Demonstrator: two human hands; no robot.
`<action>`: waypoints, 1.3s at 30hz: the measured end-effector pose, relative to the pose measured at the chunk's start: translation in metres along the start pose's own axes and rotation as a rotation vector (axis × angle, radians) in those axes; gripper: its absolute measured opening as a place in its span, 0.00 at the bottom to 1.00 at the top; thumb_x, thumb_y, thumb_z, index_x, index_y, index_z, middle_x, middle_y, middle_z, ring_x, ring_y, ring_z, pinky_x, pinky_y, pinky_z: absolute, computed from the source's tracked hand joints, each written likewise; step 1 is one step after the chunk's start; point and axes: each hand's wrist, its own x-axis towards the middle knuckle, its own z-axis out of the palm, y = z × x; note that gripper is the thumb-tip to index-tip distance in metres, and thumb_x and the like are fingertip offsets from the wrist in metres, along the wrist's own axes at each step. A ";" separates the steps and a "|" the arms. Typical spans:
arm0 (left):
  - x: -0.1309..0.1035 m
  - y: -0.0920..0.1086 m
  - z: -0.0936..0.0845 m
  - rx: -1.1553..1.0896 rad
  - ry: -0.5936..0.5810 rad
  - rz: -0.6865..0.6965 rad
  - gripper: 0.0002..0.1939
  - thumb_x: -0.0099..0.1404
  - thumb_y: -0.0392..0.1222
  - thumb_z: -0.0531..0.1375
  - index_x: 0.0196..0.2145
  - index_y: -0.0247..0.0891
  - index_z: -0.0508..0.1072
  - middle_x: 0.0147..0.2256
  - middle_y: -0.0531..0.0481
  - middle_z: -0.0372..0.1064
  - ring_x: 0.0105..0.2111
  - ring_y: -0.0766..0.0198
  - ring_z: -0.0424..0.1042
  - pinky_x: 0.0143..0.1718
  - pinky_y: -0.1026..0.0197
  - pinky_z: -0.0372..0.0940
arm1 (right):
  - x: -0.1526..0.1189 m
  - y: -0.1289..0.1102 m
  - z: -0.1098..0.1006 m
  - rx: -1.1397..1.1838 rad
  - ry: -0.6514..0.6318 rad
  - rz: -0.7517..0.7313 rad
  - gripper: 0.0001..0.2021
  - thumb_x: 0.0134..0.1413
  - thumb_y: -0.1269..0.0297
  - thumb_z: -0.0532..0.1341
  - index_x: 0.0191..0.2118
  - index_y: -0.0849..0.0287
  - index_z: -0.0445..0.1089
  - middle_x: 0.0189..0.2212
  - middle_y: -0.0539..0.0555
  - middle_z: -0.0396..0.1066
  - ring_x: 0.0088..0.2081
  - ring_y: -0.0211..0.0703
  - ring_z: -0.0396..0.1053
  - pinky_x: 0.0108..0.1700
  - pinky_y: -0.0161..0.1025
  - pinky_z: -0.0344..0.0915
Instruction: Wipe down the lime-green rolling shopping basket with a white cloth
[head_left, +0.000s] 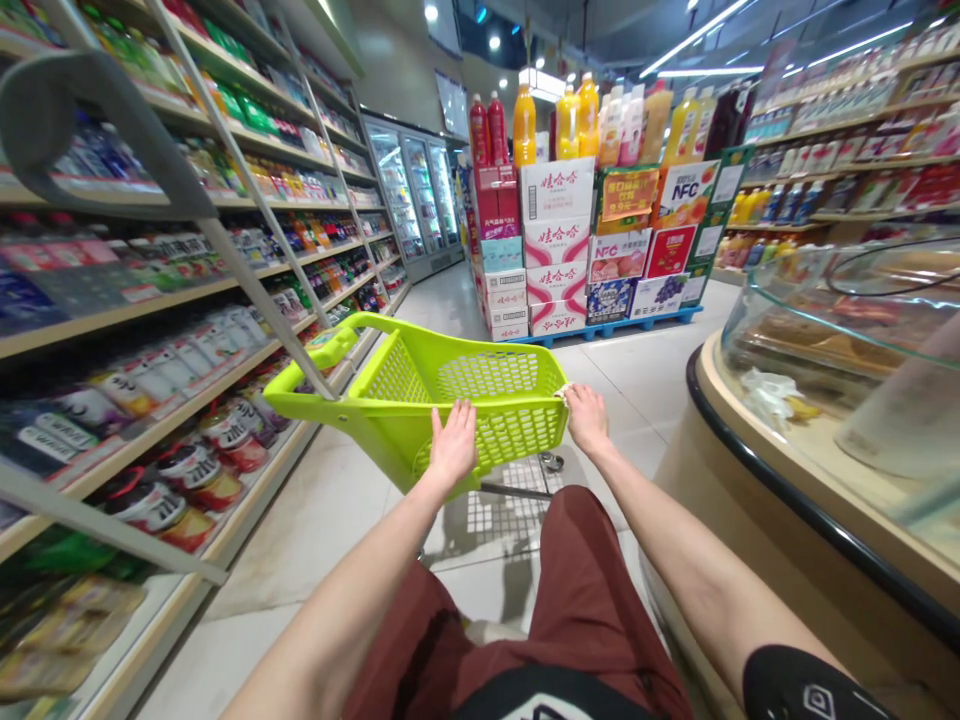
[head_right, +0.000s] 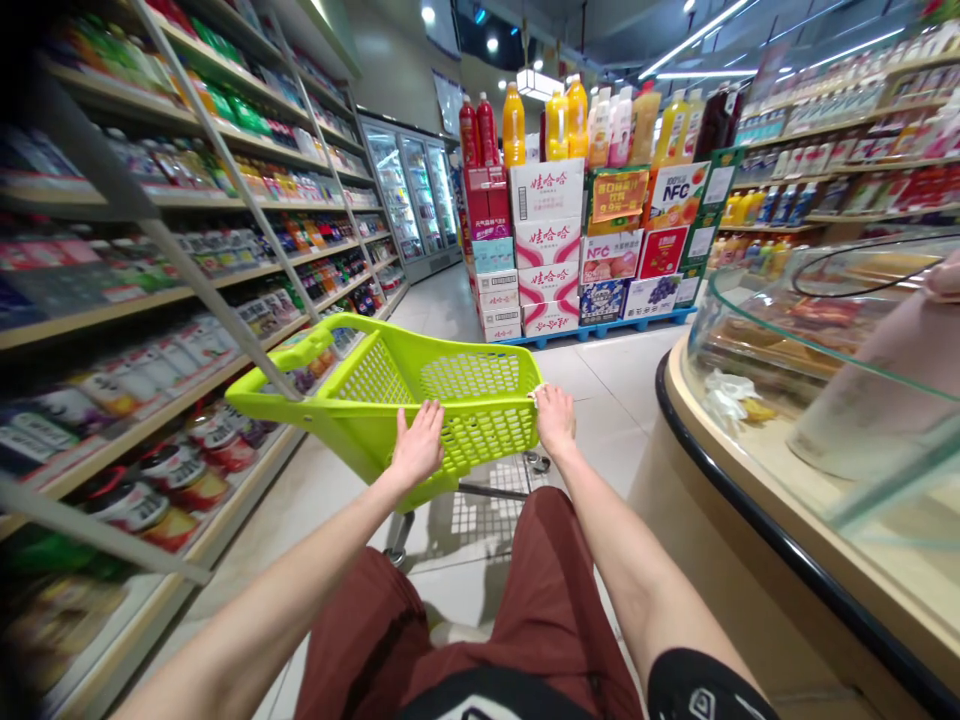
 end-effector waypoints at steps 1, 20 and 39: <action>0.003 0.008 0.001 -0.015 -0.012 0.011 0.34 0.52 0.35 0.47 0.58 0.29 0.48 0.61 0.41 0.42 0.61 0.54 0.37 0.58 0.38 0.31 | -0.001 0.002 0.001 0.002 0.007 0.007 0.19 0.55 0.76 0.46 0.50 0.59 0.63 0.54 0.59 0.58 0.55 0.52 0.52 0.53 0.51 0.49; 0.007 0.020 0.003 -0.079 -0.007 -0.004 0.33 0.52 0.33 0.46 0.57 0.27 0.50 0.61 0.40 0.41 0.61 0.55 0.39 0.58 0.40 0.31 | -0.011 -0.011 0.020 0.091 0.096 -0.037 0.23 0.49 0.78 0.48 0.52 0.62 0.61 0.55 0.59 0.58 0.57 0.50 0.51 0.54 0.49 0.50; -0.021 -0.042 -0.016 -0.020 0.065 -0.106 0.33 0.52 0.36 0.47 0.57 0.27 0.50 0.60 0.40 0.43 0.61 0.55 0.39 0.58 0.40 0.32 | 0.000 -0.081 0.019 0.217 0.094 -0.144 0.23 0.47 0.80 0.49 0.50 0.60 0.63 0.52 0.59 0.61 0.55 0.50 0.54 0.53 0.50 0.52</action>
